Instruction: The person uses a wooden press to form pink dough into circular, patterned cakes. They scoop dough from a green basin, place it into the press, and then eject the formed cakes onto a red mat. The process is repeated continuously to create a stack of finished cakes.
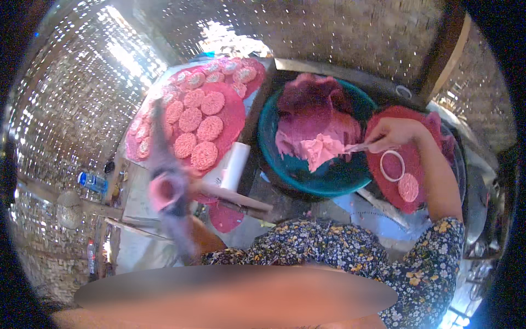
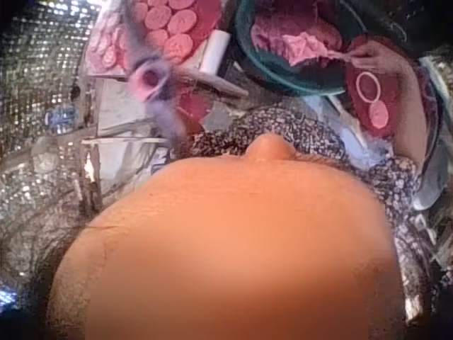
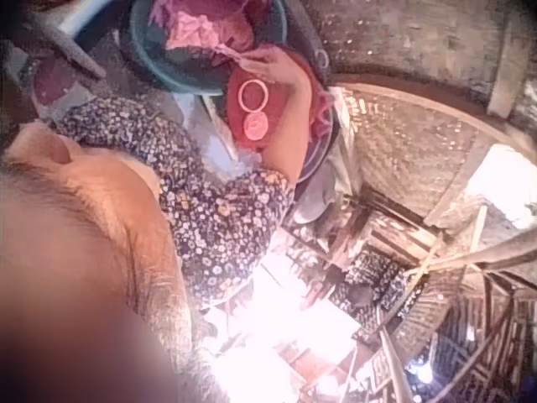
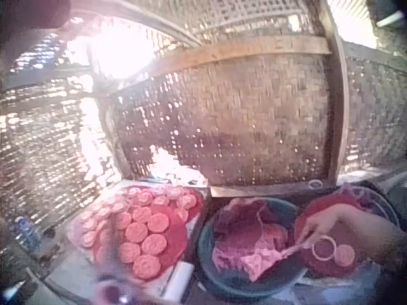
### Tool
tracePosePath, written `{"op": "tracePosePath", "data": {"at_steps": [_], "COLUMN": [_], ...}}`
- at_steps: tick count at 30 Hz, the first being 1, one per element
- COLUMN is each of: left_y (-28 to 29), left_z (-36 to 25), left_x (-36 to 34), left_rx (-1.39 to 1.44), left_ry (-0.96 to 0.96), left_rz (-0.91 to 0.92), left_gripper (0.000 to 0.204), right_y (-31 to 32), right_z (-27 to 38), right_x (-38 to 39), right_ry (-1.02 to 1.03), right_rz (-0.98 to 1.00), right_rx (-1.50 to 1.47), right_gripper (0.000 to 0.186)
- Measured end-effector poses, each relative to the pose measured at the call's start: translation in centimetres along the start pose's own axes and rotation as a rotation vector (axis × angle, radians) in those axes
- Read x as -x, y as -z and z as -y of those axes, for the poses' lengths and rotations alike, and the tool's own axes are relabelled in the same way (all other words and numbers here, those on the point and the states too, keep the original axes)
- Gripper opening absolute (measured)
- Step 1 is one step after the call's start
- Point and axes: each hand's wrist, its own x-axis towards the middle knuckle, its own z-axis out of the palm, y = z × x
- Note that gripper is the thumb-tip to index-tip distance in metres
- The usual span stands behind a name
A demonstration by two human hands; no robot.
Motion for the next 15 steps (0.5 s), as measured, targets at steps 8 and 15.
{"op": "tracePosePath", "data": {"at_steps": [8, 15], "left_y": [-10.1, -11.9], "left_z": [2.9, 3.2], "left_x": [-1.5, -0.6], "left_rx": [-0.480, -0.535], "left_ry": [-0.229, -0.252], "left_rz": [0.970, 0.937], "left_gripper": [0.031, 0.035], "right_y": [0.4, -0.4], "right_z": [7.4, 13.0], "right_x": [7.1, 7.0], "right_ry": [0.028, 0.347], "right_rz": [-0.041, -0.609], "right_rx": [-0.203, 0.831], "right_gripper": [0.053, 0.029]}}
